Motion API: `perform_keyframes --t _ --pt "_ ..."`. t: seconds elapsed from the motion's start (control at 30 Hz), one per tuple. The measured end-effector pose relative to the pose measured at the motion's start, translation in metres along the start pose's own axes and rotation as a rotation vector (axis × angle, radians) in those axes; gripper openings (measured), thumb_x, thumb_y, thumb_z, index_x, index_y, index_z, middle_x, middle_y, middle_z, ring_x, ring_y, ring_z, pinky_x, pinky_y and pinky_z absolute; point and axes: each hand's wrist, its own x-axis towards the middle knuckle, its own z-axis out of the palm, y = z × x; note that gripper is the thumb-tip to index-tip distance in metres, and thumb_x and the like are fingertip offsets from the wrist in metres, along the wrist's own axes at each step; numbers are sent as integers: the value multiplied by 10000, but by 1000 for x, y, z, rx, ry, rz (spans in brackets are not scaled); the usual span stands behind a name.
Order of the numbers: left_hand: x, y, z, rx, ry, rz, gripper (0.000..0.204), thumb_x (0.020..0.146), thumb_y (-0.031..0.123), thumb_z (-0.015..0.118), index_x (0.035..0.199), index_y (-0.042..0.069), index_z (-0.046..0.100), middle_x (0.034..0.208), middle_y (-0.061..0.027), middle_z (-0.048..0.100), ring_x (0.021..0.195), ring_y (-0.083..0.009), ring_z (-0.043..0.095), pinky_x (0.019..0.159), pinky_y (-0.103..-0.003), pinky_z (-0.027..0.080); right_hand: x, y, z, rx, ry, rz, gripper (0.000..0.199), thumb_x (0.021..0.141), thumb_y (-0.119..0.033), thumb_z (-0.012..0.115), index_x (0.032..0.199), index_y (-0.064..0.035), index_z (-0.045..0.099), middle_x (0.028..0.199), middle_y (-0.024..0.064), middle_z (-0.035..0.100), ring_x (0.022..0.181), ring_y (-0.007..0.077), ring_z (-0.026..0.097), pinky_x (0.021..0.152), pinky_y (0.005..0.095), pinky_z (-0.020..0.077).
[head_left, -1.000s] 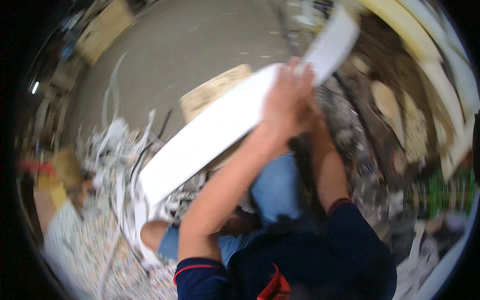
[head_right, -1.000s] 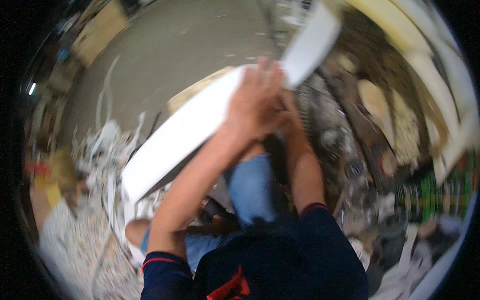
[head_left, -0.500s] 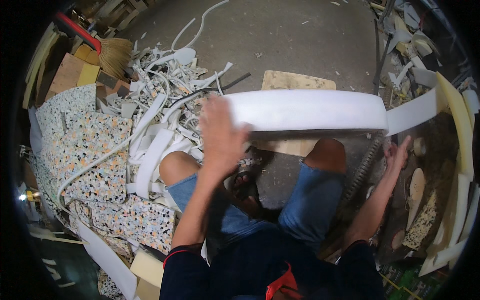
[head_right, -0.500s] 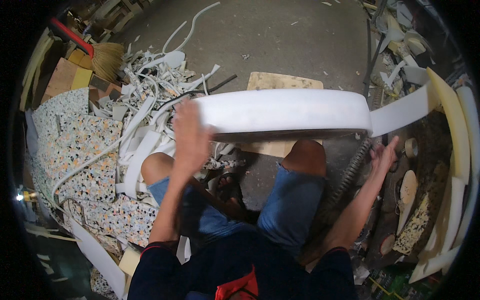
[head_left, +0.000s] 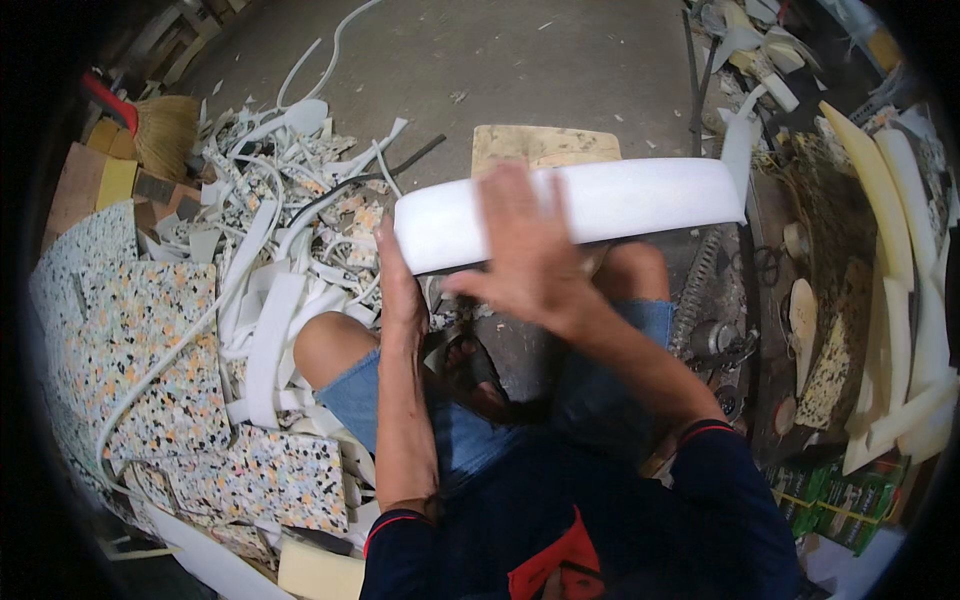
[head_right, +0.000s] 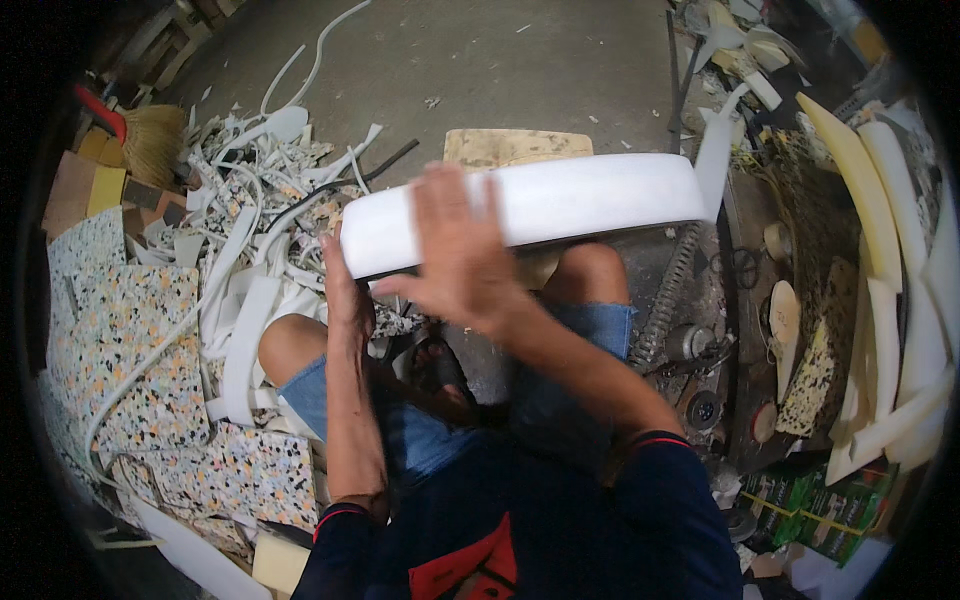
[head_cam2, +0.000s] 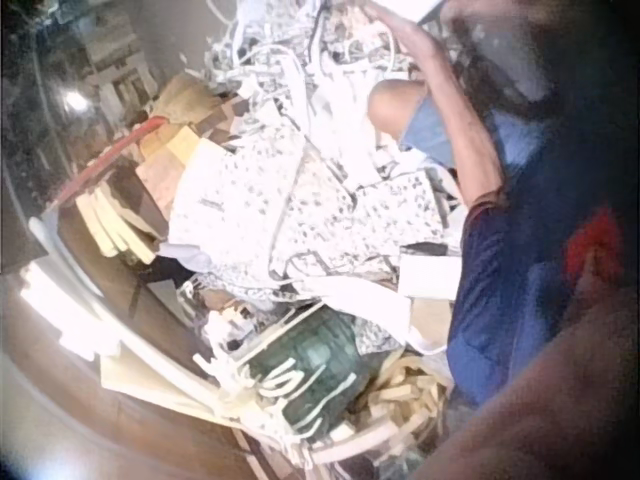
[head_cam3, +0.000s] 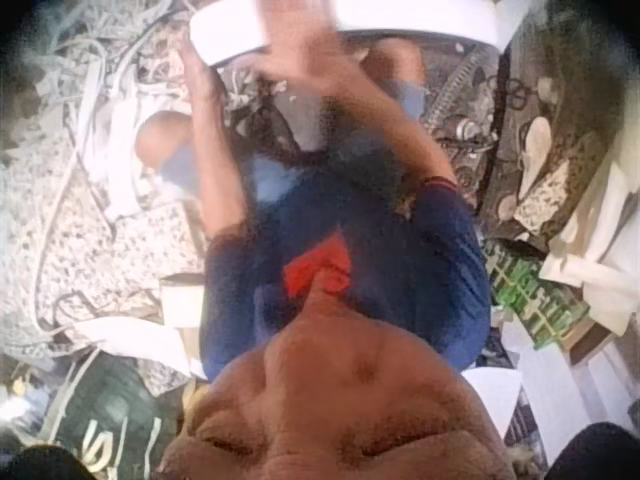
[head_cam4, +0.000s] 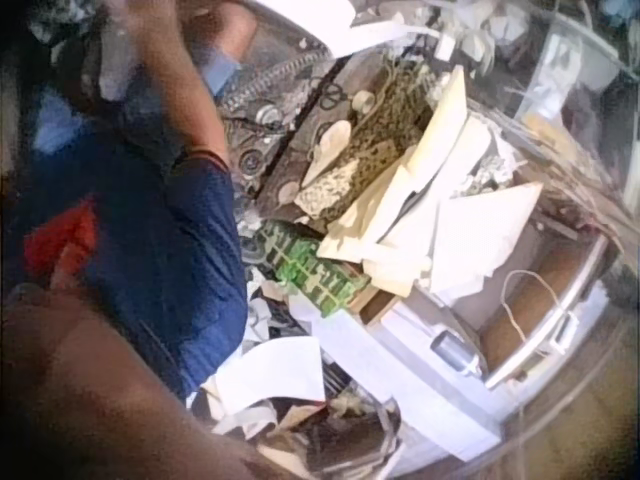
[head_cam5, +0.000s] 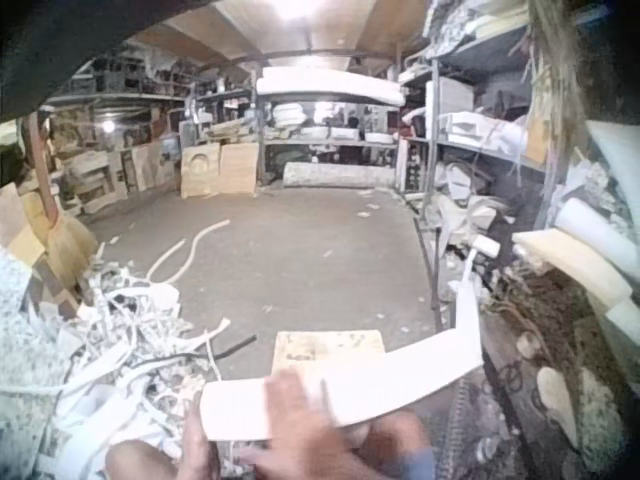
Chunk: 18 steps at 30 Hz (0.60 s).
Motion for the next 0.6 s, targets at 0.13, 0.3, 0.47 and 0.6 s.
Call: perform_keyframes --t 0.13,0.3,0.47,0.6 --pt "11 -12 -16 -34 94 -93 661 1101 499 264 1573 36 283 1542 -160 411 1418 -281 399 1179 -413 310 34 -61 27 202 -75 -204 1022 844 -793 490 1434 42 497 1532 273 414 1480 418 306 1194 628 175" --pt "1 24 2 560 216 488 675 1095 488 303 1580 21 262 1580 -179 359 1450 -314 349 1194 -439 286 15 -16 5 130 80 -130 925 890 -762 453 1478 -48 486 1571 220 384 1508 396 257 1210 633 112" --pt "-47 29 100 1523 -355 913 959 796 229 806 1590 100 285 1648 -199 247 1514 -442 214 1204 -606 202 -72 141 -38 -267 24 222 821 929 -692 479 1536 -142 421 1624 152 321 1525 369 221 1198 675 86" --pt "-30 15 135 1716 -292 842 962 777 221 825 1592 195 313 1654 -137 273 1512 -402 252 1206 -604 216 -130 244 -76 -168 144 704 660 1044 -522 382 1541 -88 387 1600 205 344 1512 404 248 1181 693 146"
